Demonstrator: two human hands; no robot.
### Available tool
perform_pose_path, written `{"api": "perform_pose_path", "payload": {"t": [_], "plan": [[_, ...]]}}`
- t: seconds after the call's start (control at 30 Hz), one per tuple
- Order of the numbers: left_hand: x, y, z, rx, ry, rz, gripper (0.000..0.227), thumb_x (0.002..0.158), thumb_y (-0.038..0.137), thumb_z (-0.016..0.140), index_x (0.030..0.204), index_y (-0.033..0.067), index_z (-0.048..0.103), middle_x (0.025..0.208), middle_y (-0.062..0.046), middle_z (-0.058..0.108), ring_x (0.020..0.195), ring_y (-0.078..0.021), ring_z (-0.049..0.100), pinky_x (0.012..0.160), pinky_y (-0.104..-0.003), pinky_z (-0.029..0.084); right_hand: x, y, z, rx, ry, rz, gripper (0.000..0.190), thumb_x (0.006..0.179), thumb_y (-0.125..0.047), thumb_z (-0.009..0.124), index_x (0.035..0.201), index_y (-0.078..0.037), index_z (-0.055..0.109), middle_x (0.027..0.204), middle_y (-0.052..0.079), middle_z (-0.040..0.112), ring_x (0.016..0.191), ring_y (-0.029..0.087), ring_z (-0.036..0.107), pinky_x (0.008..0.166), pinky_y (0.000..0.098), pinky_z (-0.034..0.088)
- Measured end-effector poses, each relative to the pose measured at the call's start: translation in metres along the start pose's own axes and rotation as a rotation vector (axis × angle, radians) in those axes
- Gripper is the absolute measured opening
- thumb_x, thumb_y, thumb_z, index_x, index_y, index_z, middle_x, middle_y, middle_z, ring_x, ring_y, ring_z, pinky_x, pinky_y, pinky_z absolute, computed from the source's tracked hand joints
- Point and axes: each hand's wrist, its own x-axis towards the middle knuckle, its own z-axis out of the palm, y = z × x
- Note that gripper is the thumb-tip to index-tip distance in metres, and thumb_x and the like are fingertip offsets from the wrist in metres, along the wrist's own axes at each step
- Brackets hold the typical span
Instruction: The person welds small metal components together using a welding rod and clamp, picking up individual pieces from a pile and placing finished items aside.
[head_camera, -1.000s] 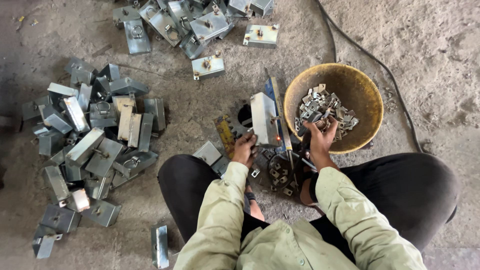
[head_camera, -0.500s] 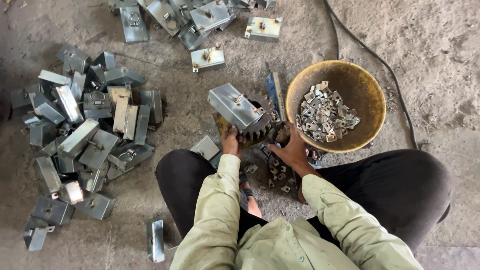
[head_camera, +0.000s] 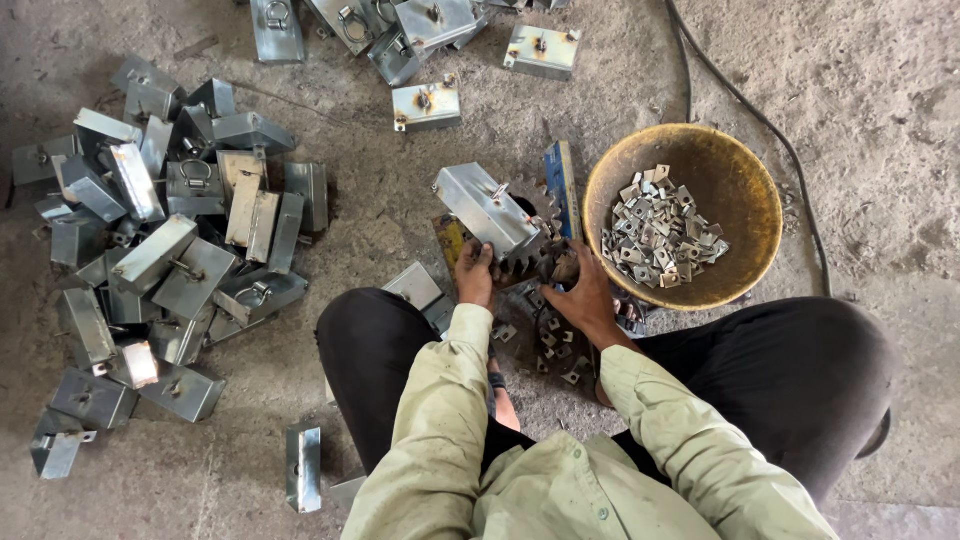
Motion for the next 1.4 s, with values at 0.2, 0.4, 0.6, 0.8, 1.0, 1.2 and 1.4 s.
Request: {"api": "perform_pose_path", "payload": {"t": [0.2,0.4,0.6,0.8,1.0,1.2,1.4], "plan": [[-0.006,0.005,0.001,0.168,0.054,0.104,0.022,0.098,0.012,0.070,0.119,0.0046,0.067,0.095,0.002,0.067,0.072,-0.0073,0.059,0.060,-0.028,0.049,-0.004,-0.015,-0.005,0.128,0.058,-0.032,0.088,0.067,-0.035,0.089,0.143,-0.012,0.051,0.132,0.017,0.067,0.123,0.033,0.065,0.105,0.0405,0.051],[-0.004,0.005,0.004,0.001,-0.007,0.021,0.017,0.098,0.014,0.068,0.113,0.0047,0.067,0.084,-0.002,0.065,0.057,-0.0118,0.053,0.048,-0.029,0.044,-0.005,-0.017,-0.007,0.151,0.097,-0.112,0.086,0.065,-0.029,0.092,0.139,-0.012,0.052,0.125,0.017,0.069,0.115,0.033,0.069,0.098,0.0401,0.053],[-0.001,0.004,0.006,-0.051,0.008,-0.008,0.018,0.098,0.011,0.066,0.115,0.0084,0.066,0.092,-0.001,0.066,0.061,-0.0083,0.054,0.050,-0.028,0.048,-0.006,-0.009,-0.005,0.145,0.101,-0.167,0.087,0.068,-0.028,0.092,0.143,-0.013,0.052,0.128,0.018,0.069,0.120,0.033,0.067,0.101,0.0411,0.051],[0.010,-0.011,-0.004,0.014,0.047,0.001,0.022,0.098,0.007,0.064,0.120,0.0071,0.066,0.103,-0.001,0.069,0.079,-0.0092,0.062,0.061,-0.027,0.049,-0.006,-0.011,-0.008,0.073,0.091,-0.068,0.084,0.066,-0.025,0.094,0.138,-0.010,0.054,0.121,0.021,0.068,0.114,0.038,0.064,0.093,0.0456,0.051],[0.020,-0.034,-0.016,-0.056,0.000,0.088,0.020,0.102,0.004,0.067,0.121,0.0011,0.068,0.104,-0.005,0.069,0.087,-0.0154,0.062,0.072,-0.029,0.052,-0.005,-0.001,-0.005,0.106,0.169,-0.231,0.082,0.067,-0.027,0.093,0.137,-0.009,0.055,0.122,0.021,0.068,0.114,0.037,0.067,0.096,0.0449,0.053],[0.002,-0.003,0.004,-0.116,0.115,-0.052,0.024,0.096,0.003,0.065,0.121,0.0063,0.066,0.103,0.000,0.070,0.083,-0.0130,0.064,0.065,-0.030,0.052,-0.002,0.005,0.002,0.013,0.253,-0.261,0.087,0.061,-0.027,0.096,0.135,-0.005,0.056,0.120,0.023,0.066,0.112,0.039,0.065,0.095,0.0456,0.051],[0.000,-0.001,0.002,-0.066,-0.008,0.055,0.023,0.100,0.006,0.062,0.122,0.0054,0.066,0.107,0.000,0.070,0.089,-0.0104,0.066,0.074,-0.028,0.054,0.002,0.007,0.000,0.140,0.181,-0.217,0.074,0.065,-0.018,0.091,0.131,-0.009,0.061,0.120,0.015,0.070,0.113,0.031,0.069,0.097,0.0416,0.053]]}}
